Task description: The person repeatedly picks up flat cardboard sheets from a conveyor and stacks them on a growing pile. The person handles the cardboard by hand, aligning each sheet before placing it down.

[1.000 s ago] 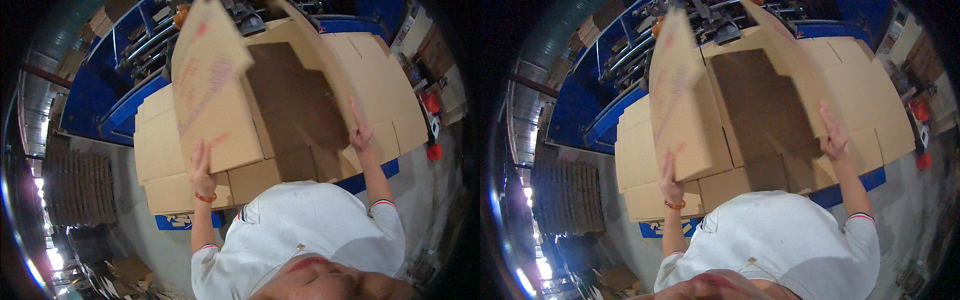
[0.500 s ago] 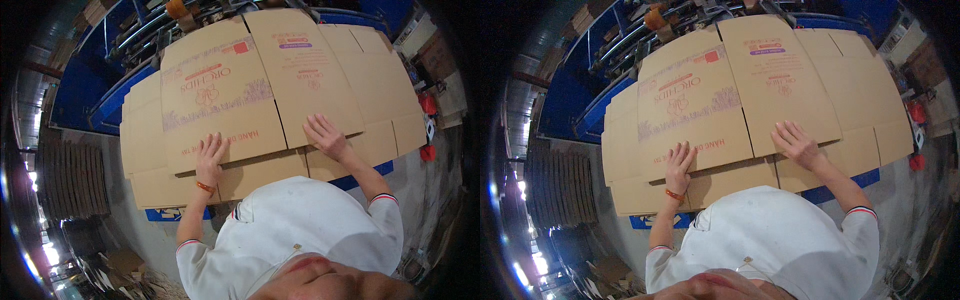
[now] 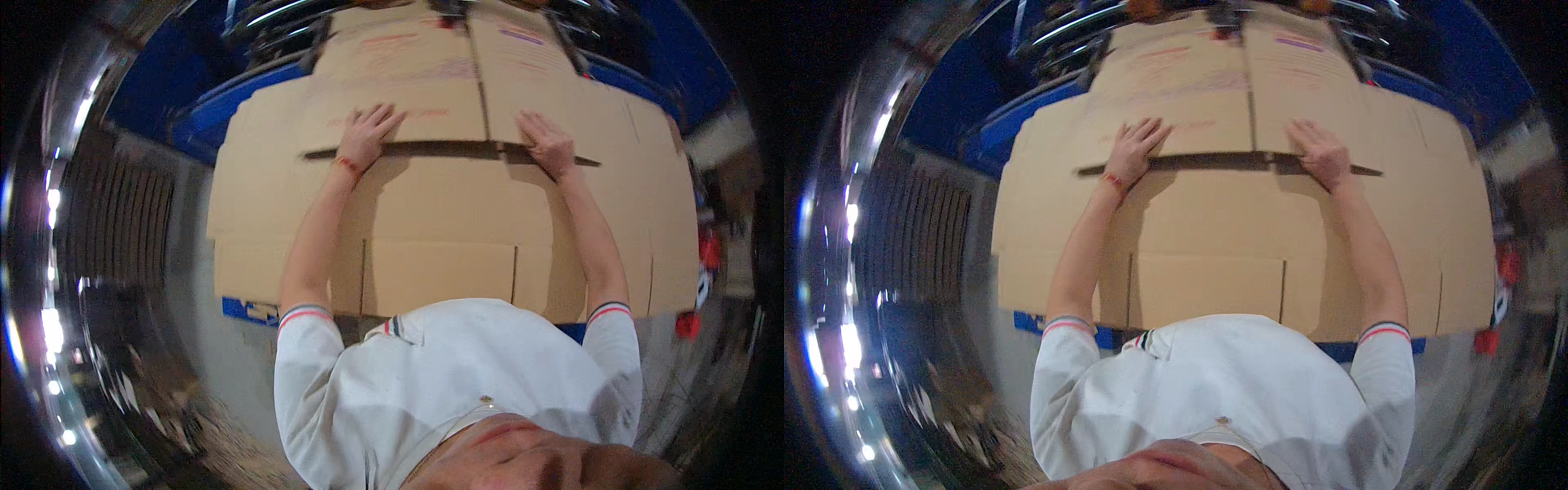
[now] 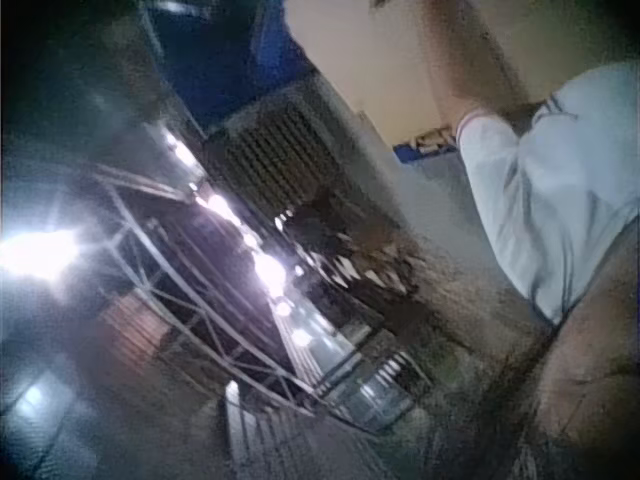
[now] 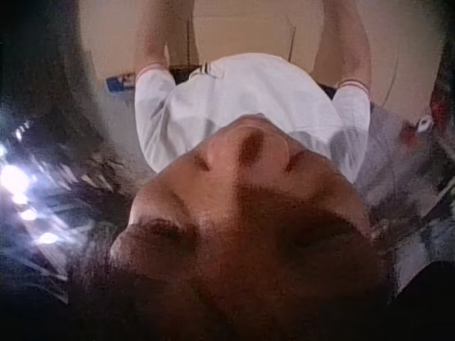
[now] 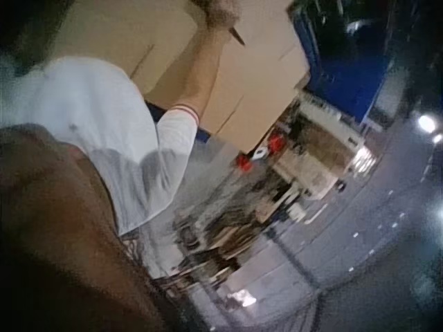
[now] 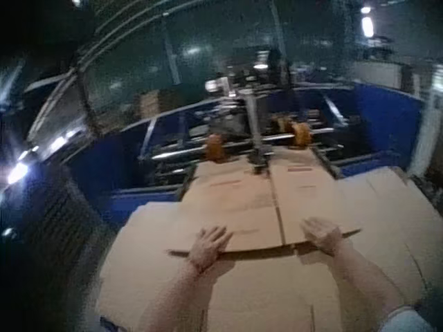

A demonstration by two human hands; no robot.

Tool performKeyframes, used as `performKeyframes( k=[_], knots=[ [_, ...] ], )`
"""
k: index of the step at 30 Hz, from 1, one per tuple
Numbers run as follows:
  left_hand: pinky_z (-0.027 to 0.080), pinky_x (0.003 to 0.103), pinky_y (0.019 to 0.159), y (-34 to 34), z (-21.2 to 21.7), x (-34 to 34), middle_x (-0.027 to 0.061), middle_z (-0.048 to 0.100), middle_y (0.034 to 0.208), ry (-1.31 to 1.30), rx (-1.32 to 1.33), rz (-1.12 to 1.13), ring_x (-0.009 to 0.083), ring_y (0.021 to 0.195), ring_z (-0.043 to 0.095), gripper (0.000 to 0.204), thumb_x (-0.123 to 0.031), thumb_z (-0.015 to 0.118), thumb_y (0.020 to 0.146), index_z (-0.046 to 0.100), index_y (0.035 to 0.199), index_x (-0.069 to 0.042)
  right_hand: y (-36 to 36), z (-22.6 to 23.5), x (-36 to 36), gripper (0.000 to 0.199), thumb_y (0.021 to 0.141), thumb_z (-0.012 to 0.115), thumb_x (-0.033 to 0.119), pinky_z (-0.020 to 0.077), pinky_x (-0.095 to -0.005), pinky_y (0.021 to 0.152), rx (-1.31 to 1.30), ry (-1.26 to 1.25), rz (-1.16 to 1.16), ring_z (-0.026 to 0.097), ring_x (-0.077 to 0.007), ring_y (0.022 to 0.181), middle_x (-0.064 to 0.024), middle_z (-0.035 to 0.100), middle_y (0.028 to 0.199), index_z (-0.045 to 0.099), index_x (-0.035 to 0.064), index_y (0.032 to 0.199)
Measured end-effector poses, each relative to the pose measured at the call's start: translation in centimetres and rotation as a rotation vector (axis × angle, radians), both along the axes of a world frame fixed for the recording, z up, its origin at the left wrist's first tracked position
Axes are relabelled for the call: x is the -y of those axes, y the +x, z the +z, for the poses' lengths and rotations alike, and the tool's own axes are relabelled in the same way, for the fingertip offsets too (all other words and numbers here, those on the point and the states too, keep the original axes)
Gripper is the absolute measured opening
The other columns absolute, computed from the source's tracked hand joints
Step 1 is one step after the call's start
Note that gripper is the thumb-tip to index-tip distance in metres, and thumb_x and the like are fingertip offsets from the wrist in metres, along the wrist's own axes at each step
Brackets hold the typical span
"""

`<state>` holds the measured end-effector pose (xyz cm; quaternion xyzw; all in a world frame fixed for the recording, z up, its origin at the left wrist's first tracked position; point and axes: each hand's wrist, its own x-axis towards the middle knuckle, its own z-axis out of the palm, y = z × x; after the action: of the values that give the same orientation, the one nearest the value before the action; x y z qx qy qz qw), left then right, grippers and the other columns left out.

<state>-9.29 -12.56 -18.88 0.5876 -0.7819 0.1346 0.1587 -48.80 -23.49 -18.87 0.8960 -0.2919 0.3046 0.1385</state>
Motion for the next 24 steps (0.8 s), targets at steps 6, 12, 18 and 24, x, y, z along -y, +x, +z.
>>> performKeyframes(
  k=[6,12,18,24],
  knots=[
    [0.032,0.056,0.102,3.0,-0.2,0.6,0.0043,0.052,0.131,-0.167,-0.072,0.311,0.0236,0.121,0.049,0.051,-0.011,0.060,0.079,0.051,0.129,-0.019,0.2,1.0,-1.2,0.046,0.092,0.054,0.030,0.0304,-0.0445,0.107,0.071,0.057,-0.221,0.039,-0.0314,0.130,-0.0145,0.045,0.138,0.047,0.0054,0.130],
    [0.047,0.041,0.087,21.0,-2.1,-12.8,0.0115,0.062,0.113,-0.201,-0.307,1.193,0.0268,0.104,0.060,0.038,-0.030,0.056,0.085,0.059,0.116,-0.007,-7.2,-1.4,-7.4,0.042,0.094,0.051,0.026,0.0308,-0.0421,0.108,-0.141,0.411,-0.306,0.038,-0.0310,0.131,-0.0140,0.044,0.139,0.049,0.0048,0.130],
    [0.043,0.043,0.094,25.7,-0.6,-20.3,0.0117,0.066,0.107,0.193,-0.119,1.551,0.0330,0.103,0.061,0.059,-0.059,0.057,0.082,0.065,0.114,-0.009,-7.1,-1.1,-9.1,0.037,0.095,0.048,0.025,0.0313,-0.0415,0.108,-0.016,0.432,-0.344,0.040,-0.0311,0.130,-0.0141,0.047,0.136,0.053,0.0051,0.127],
    [0.042,0.044,0.095,25.2,2.6,-20.7,0.0110,0.065,0.110,0.028,-0.018,1.459,0.0320,0.105,0.060,0.061,-0.063,0.062,0.076,0.067,0.110,-0.012,-7.1,-1.1,-9.0,0.035,0.095,0.049,0.022,0.0327,-0.0410,0.107,-0.011,0.428,-0.417,0.042,-0.0317,0.128,-0.0139,0.049,0.135,0.055,0.0048,0.124]
  ],
)
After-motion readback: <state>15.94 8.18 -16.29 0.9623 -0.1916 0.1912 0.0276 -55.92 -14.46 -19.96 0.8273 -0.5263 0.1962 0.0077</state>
